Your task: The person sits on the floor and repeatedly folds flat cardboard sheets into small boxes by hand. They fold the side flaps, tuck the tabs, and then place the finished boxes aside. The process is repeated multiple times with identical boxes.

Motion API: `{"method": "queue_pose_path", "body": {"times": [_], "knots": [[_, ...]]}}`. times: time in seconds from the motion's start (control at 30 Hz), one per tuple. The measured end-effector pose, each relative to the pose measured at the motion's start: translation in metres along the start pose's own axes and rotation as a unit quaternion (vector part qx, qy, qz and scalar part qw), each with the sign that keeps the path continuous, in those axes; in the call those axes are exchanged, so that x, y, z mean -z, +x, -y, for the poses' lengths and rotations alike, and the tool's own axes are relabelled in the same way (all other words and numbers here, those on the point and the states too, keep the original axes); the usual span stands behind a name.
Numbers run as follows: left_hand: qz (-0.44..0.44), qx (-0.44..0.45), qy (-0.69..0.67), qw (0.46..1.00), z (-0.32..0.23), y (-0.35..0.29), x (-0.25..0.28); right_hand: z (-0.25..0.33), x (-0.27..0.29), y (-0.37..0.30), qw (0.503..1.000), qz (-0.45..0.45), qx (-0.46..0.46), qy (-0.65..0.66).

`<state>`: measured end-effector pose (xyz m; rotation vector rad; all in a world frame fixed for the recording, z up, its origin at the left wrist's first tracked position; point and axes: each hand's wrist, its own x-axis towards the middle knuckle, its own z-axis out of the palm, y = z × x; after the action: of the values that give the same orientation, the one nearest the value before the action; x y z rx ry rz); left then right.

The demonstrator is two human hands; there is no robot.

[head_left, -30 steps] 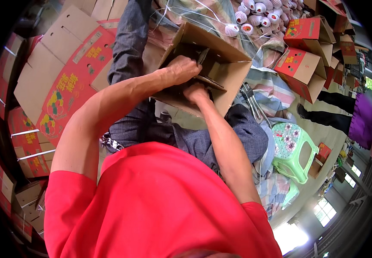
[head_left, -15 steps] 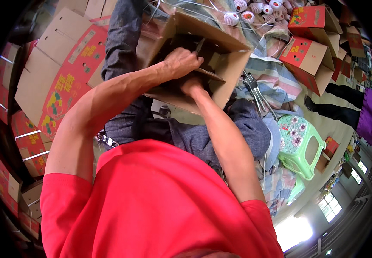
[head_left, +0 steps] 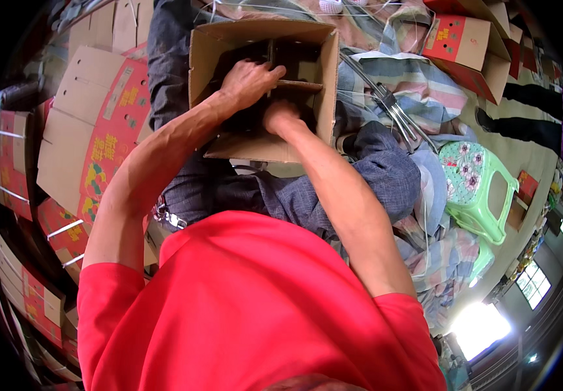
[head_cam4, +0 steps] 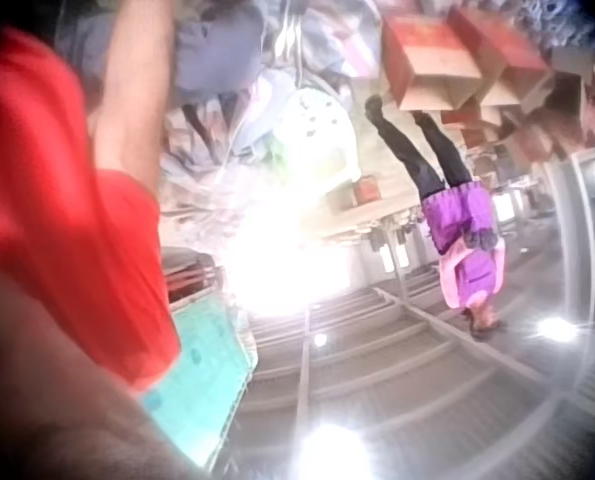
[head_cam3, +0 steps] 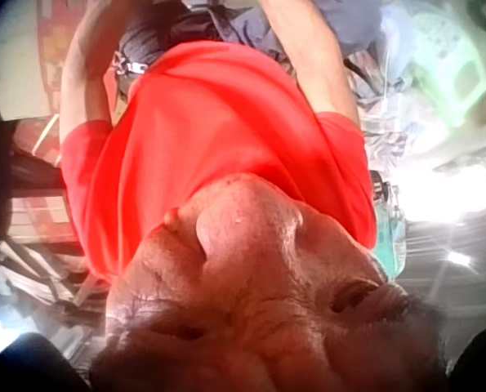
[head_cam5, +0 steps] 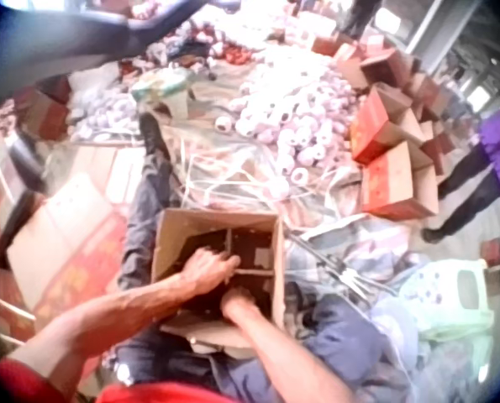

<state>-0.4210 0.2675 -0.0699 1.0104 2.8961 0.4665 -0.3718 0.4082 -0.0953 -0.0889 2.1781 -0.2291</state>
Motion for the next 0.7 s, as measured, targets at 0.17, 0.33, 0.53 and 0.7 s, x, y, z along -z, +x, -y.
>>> {"method": "queue_pose_path", "body": {"times": [0.17,0.33,0.53,0.7], "knots": [[0.027,-0.004,0.016,0.999,-0.001,0.0,-0.004,0.005,0.004,-0.007,1.0,0.0,-0.016,0.012],[-0.006,-0.024,0.029,0.999,0.001,-0.002,-0.013,0.006,0.005,-0.008,1.0,0.001,-0.008,0.023],[-0.033,-0.004,0.052,0.998,-0.019,0.004,-0.032,-0.008,0.016,-0.015,0.996,-0.001,0.051,-0.071],[0.033,0.155,-0.089,0.983,-0.016,-0.028,-0.004,0.003,0.063,-0.072,0.963,-0.244,0.085,-0.071]]}}
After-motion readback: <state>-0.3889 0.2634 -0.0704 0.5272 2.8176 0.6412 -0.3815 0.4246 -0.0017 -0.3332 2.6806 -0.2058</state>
